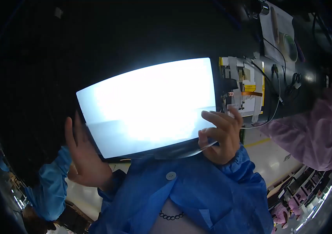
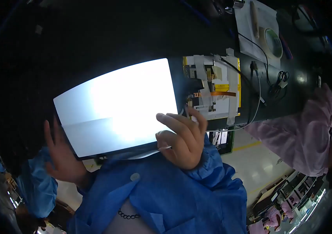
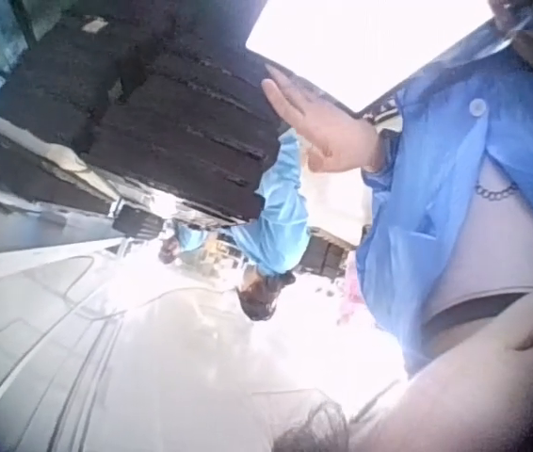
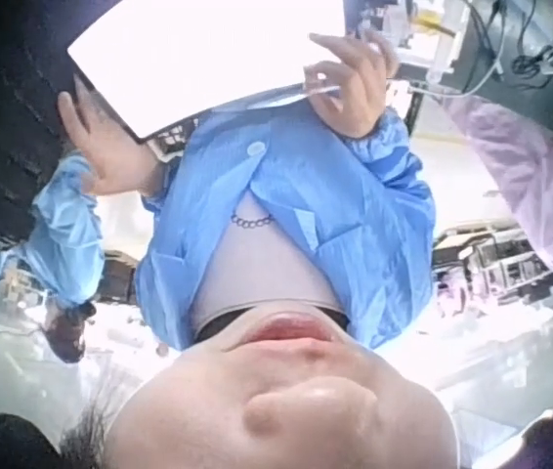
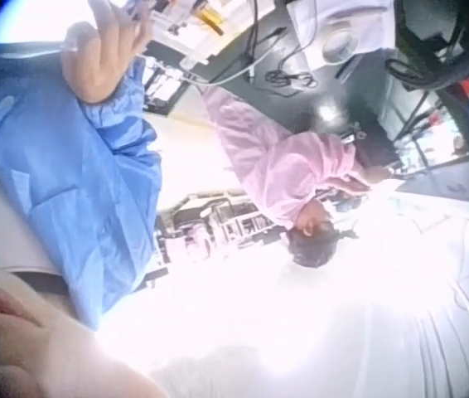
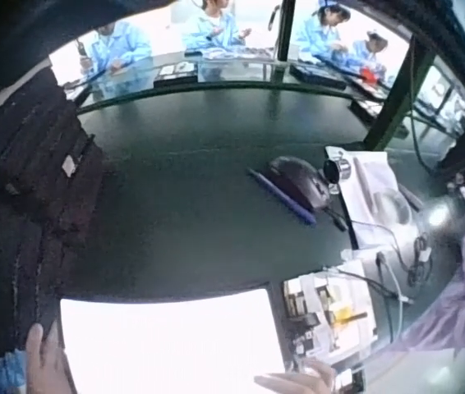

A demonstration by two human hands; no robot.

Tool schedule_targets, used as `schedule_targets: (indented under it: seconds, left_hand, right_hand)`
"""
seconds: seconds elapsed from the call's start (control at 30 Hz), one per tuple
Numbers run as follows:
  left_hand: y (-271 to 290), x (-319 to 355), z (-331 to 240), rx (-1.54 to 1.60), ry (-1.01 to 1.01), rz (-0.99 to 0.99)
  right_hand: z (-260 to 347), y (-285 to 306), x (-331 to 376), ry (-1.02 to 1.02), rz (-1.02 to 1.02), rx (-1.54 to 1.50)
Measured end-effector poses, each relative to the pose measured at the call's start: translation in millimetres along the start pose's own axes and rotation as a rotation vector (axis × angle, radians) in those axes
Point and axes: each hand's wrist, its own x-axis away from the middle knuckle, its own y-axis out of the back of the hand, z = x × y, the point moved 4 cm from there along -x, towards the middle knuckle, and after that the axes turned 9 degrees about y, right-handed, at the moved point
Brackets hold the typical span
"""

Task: The person assembles a tablet computer by connecting ribbon cables to a tablet frame and a battery pack, then tests the tablet screen. The person uses tweezers and a plastic pry tool for assembly, and a stylus to test the screen.

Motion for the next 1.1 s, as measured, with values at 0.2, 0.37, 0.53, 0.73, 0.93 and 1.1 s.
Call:
schedule_targets:
  seconds: [0.2,0.37,0.53,0.73,0.93,1.1]
  left_hand:
    - [16.3,1.8,0.8,-0.154,-0.073,0.048]
    - [7.4,-10.0,7.9,-0.362,-0.037,-0.037]
    - [37.5,-10.2,1.3,-0.520,-0.058,0.148]
    - [-1.2,-2.4,2.4,-0.884,-0.474,-0.358]
    - [-65.3,16.1,-8.5,-1.052,-0.306,0.367]
    - [-45.3,10.8,-9.8,-0.826,-0.308,0.369]
  right_hand:
    - [30.6,31.4,-0.3,0.277,-0.042,0.000]
    - [35.9,10.7,-1.0,0.244,0.257,-0.654]
    - [33.9,10.5,-4.0,0.245,0.258,-0.633]
    - [9.2,40.9,-26.7,0.146,0.186,0.006]
    - [32.5,4.4,-58.4,0.322,0.277,0.055]
    - [16.2,7.5,-64.0,0.239,0.233,-0.160]
